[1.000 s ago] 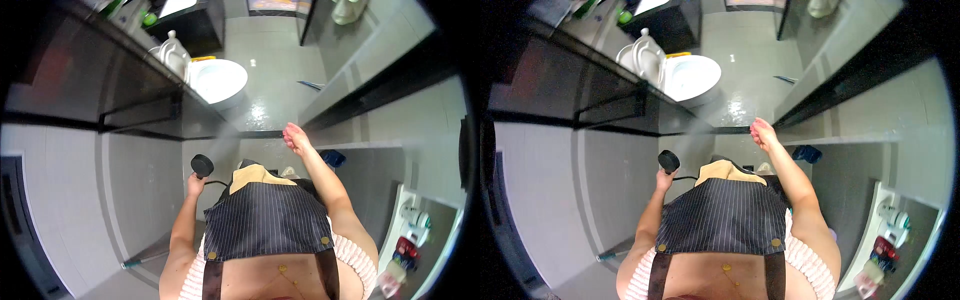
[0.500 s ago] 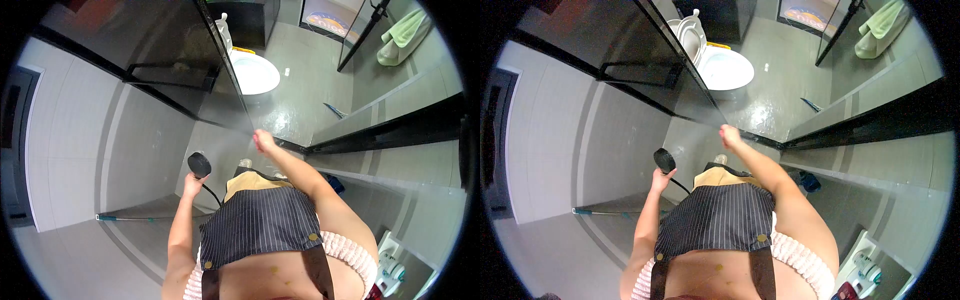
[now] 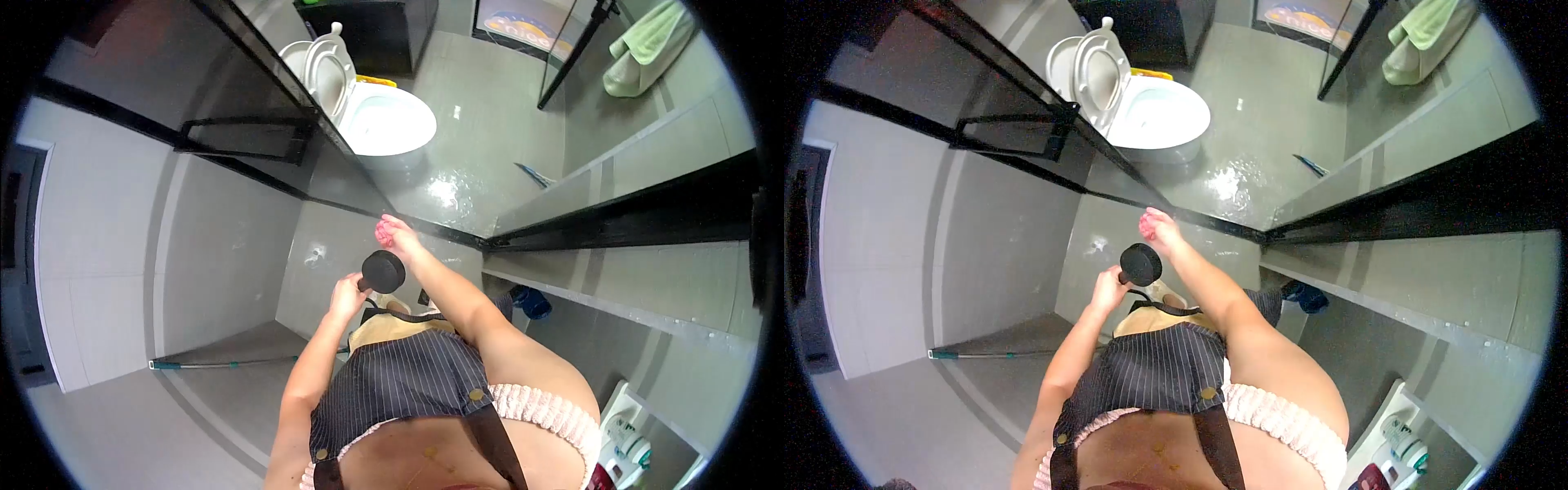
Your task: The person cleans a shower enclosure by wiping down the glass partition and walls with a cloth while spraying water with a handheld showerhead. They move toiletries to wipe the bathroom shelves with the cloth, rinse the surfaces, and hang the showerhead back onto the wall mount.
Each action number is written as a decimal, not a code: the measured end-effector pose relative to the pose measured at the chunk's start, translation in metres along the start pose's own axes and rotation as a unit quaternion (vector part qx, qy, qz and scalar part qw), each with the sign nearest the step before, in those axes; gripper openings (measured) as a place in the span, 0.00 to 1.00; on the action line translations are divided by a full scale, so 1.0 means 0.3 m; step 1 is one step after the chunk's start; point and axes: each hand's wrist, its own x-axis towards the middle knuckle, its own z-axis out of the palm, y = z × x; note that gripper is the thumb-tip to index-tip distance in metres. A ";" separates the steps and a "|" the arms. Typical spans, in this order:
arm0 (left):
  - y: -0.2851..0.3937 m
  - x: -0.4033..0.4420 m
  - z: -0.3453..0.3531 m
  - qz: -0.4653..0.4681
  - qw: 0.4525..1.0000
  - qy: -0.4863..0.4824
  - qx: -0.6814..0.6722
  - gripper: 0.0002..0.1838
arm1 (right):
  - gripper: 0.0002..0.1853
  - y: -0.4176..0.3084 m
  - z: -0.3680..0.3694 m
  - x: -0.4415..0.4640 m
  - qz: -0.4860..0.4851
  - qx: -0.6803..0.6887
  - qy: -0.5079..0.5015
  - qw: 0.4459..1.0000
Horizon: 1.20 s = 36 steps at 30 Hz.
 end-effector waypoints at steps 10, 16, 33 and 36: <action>-0.030 0.056 0.103 -0.013 0.997 -0.069 -0.009 0.17 | 0.10 0.023 -0.196 -0.069 -0.063 -0.147 0.161 0.974; -0.117 0.020 0.143 -0.052 0.996 -0.046 -0.057 0.17 | 0.15 0.034 -0.202 -0.151 0.046 -0.236 0.176 0.955; -0.793 -0.641 0.017 -0.453 0.735 0.435 -0.256 0.15 | 0.19 0.095 0.166 -0.020 0.146 -0.446 0.046 0.882; -0.854 -0.731 -0.012 -0.449 0.661 0.510 -0.320 0.12 | 0.17 0.170 0.200 0.068 0.179 -0.439 0.036 0.879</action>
